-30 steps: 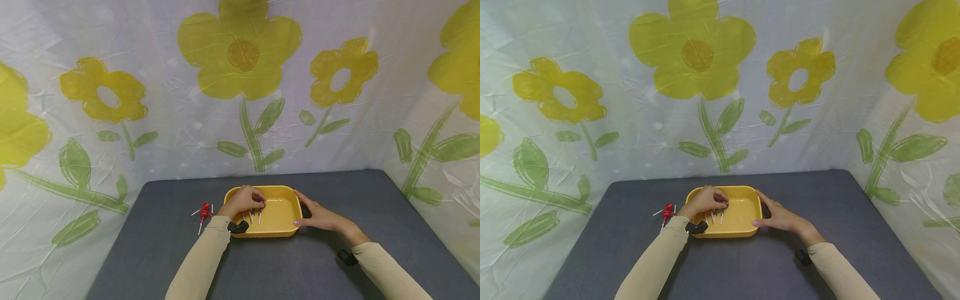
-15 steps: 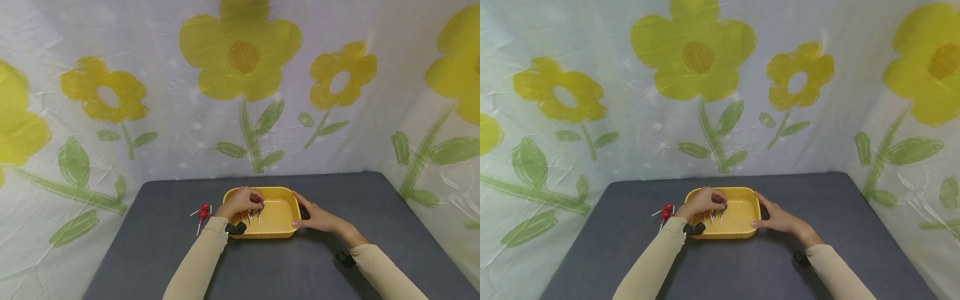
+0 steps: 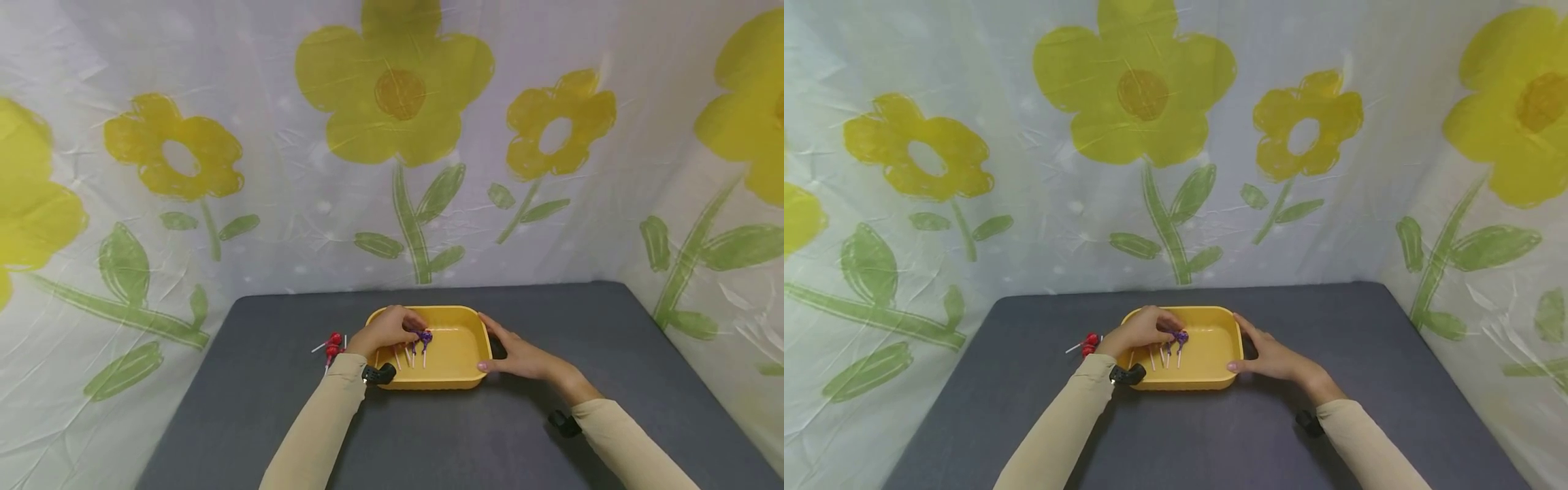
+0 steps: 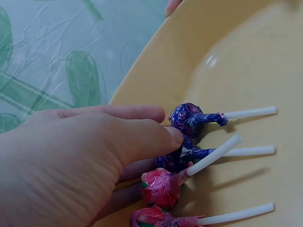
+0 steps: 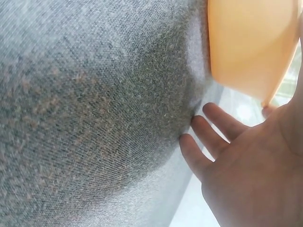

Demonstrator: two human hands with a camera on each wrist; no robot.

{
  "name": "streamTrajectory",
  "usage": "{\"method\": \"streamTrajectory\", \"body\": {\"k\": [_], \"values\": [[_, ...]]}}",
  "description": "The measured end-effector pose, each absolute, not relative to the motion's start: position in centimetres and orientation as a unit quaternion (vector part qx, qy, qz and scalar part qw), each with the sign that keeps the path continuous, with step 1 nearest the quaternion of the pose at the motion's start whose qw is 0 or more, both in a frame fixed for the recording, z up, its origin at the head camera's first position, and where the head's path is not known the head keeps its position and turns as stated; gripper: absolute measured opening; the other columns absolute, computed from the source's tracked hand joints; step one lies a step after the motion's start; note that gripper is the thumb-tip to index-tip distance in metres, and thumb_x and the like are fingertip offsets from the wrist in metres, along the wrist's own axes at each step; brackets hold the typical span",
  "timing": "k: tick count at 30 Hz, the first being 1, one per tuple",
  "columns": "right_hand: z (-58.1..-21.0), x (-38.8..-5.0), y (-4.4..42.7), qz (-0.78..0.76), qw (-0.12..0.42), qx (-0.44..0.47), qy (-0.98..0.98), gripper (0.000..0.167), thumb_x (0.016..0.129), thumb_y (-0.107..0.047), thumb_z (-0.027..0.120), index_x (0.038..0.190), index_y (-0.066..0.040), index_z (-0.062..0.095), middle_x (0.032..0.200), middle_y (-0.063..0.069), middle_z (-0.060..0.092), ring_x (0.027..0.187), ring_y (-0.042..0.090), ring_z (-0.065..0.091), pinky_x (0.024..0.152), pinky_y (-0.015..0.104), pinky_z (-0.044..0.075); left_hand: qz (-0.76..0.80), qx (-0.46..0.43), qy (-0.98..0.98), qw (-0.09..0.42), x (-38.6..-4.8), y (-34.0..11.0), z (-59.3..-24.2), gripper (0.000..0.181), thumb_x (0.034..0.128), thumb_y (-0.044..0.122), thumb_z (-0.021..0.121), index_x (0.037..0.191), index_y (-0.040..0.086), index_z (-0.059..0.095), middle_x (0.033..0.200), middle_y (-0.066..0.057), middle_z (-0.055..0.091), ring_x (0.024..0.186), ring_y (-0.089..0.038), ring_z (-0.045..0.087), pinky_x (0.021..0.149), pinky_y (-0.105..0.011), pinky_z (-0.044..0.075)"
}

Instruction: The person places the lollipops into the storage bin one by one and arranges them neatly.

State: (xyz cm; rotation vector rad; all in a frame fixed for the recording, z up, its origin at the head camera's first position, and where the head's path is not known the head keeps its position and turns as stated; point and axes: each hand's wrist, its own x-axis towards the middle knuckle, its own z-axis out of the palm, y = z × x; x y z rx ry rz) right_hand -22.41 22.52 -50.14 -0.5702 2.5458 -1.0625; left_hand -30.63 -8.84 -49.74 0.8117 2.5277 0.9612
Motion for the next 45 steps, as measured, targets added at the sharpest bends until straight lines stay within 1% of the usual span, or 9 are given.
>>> {"method": "streamTrajectory", "body": {"k": [7,11,13,15,17,21,23,39,45], "values": [[-50.1,-22.3,22.4,-0.381,0.161,-0.198,0.889,0.104,0.087,-0.048,0.072,0.161,-0.026,0.001,0.161,0.019,0.027,0.149,0.046,0.021,0.110,0.072,0.027,0.330,0.287,0.888,0.145,-30.6,-8.9,-49.8,0.024,0.0896,0.009,0.072,0.113,0.012,0.074,0.112,-0.005,0.076,0.084,-0.012,0.070,0.071,-0.022,0.057],[-50.1,-22.3,22.4,-0.379,0.161,-0.201,0.889,0.105,0.087,-0.048,0.072,0.161,-0.023,0.001,0.161,0.020,0.027,0.149,0.046,0.022,0.110,0.072,0.027,0.336,0.280,0.886,0.152,-30.6,-8.9,-49.7,0.024,0.0909,0.013,0.071,0.114,0.011,0.074,0.112,-0.005,0.075,0.077,-0.010,0.068,0.068,-0.022,0.056],[-50.1,-22.3,22.4,-0.380,0.161,-0.203,0.888,0.105,0.088,-0.048,0.072,0.161,-0.022,0.001,0.162,0.020,0.026,0.150,0.046,0.022,0.110,0.072,0.026,0.347,0.273,0.884,0.152,-30.6,-8.9,-49.7,0.023,0.0919,0.015,0.071,0.114,0.011,0.073,0.111,-0.006,0.076,0.070,-0.011,0.066,0.062,-0.023,0.055],[-50.1,-22.4,22.5,-0.382,0.161,-0.204,0.887,0.105,0.088,-0.047,0.072,0.161,-0.024,0.001,0.162,0.020,0.026,0.150,0.046,0.022,0.111,0.072,0.026,0.356,0.269,0.884,0.141,-30.6,-9.1,-49.6,0.022,0.0928,0.018,0.070,0.114,0.012,0.074,0.109,-0.005,0.076,0.072,-0.010,0.066,0.064,-0.022,0.056],[-50.1,-22.4,22.4,-0.384,0.161,-0.204,0.886,0.104,0.088,-0.047,0.072,0.161,-0.025,0.001,0.162,0.019,0.025,0.150,0.046,0.021,0.111,0.072,0.026,0.356,0.270,0.886,0.123,-30.6,-9.3,-49.4,0.022,0.0938,0.020,0.069,0.114,0.013,0.074,0.108,-0.003,0.076,0.081,-0.009,0.068,0.072,-0.023,0.057],[-50.2,-22.4,22.4,-0.377,0.158,-0.200,0.891,0.104,0.087,-0.049,0.072,0.161,-0.029,0.001,0.162,0.019,0.027,0.149,0.046,0.022,0.110,0.073,0.026,0.352,0.274,0.890,0.093,-30.6,-10.3,-48.7,0.021,0.0960,0.021,0.066,0.115,0.014,0.074,0.109,-0.001,0.076,0.098,-0.013,0.070,0.089,-0.030,0.057],[-50.2,-22.4,22.4,-0.373,0.157,-0.198,0.893,0.104,0.087,-0.050,0.072,0.161,-0.029,0.002,0.161,0.018,0.027,0.149,0.046,0.023,0.110,0.073,0.026,0.355,0.274,0.890,0.083,-30.4,-10.9,-48.4,0.022,0.0964,0.020,0.065,0.115,0.013,0.073,0.109,-0.001,0.076,0.101,-0.016,0.071,0.092,-0.034,0.056],[-50.3,-22.5,22.4,-0.375,0.161,-0.203,0.890,0.104,0.087,-0.049,0.071,0.161,-0.026,0.002,0.161,0.019,0.028,0.149,0.046,0.023,0.110,0.073,0.026,0.365,0.223,0.904,0.006,-27.9,-17.1,-47.2,0.020,0.0955,0.017,0.066,0.113,0.010,0.074,0.108,-0.002,0.075,0.099,-0.019,0.069,0.092,-0.040,0.056],[-50.2,-22.5,22.5,-0.379,0.156,-0.207,0.888,0.104,0.088,-0.048,0.071,0.161,-0.024,0.001,0.160,0.020,0.029,0.148,0.046,0.024,0.110,0.072,0.027,0.373,0.193,0.908,-0.011,-27.1,-19.6,-47.8,0.020,0.0944,0.017,0.067,0.113,0.013,0.074,0.110,-0.002,0.075,0.100,-0.021,0.070,0.087,-0.040,0.058]]}}
